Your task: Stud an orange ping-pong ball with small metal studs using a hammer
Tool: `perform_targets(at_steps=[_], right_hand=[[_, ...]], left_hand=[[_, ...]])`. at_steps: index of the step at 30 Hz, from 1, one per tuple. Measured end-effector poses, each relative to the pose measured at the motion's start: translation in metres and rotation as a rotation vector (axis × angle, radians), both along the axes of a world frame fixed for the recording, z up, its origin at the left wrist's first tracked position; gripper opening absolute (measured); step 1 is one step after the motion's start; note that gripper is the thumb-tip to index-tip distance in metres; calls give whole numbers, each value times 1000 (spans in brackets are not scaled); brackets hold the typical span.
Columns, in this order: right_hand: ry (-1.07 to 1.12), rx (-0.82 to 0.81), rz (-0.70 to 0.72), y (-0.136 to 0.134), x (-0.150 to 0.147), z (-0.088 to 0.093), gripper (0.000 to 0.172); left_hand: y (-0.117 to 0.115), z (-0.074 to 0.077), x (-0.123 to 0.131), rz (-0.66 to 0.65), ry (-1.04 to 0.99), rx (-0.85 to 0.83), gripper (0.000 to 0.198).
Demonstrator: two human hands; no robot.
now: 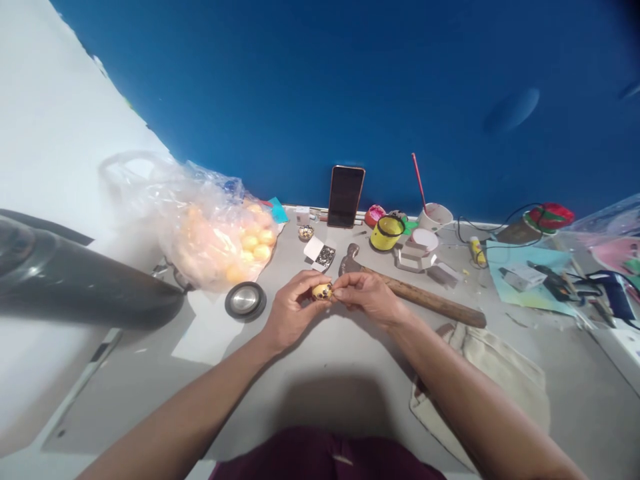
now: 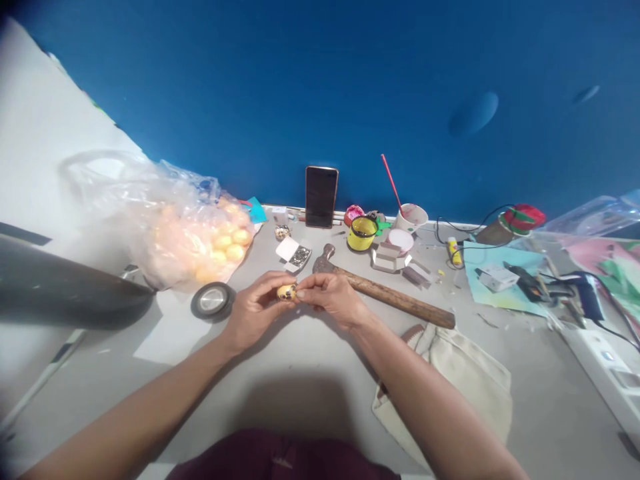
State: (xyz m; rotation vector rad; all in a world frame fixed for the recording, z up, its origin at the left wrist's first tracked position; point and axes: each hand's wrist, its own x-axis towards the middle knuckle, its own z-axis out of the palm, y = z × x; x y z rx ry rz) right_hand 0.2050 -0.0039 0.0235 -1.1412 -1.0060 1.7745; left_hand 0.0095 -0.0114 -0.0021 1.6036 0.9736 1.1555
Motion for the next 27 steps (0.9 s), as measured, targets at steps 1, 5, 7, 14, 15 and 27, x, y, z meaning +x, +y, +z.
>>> perform_targets(at_steps=[1, 5, 7, 14, 15, 27], right_hand=[[-11, 7, -3, 0, 0, 0, 32], [-66, 15, -17, -1, -1, 2, 30], [-71, 5, -19, -1, -2, 2, 29], [-52, 6, -32, -3, -7, 3, 24], [-60, 13, -39, -3, -8, 3, 24], [-64, 65, -88, -7, -15, 2, 27]], left_hand=[[0, 0, 0, 6, 5, 1, 32], [-1, 1, 0, 33, 18, 5, 31], [-2, 1, 1, 48, 15, 3, 31], [-4, 4, 4, 93, -4, 3, 28], [-4, 4, 4, 93, -6, 2, 28], [-7, 10, 6, 134, 15, 37, 25]])
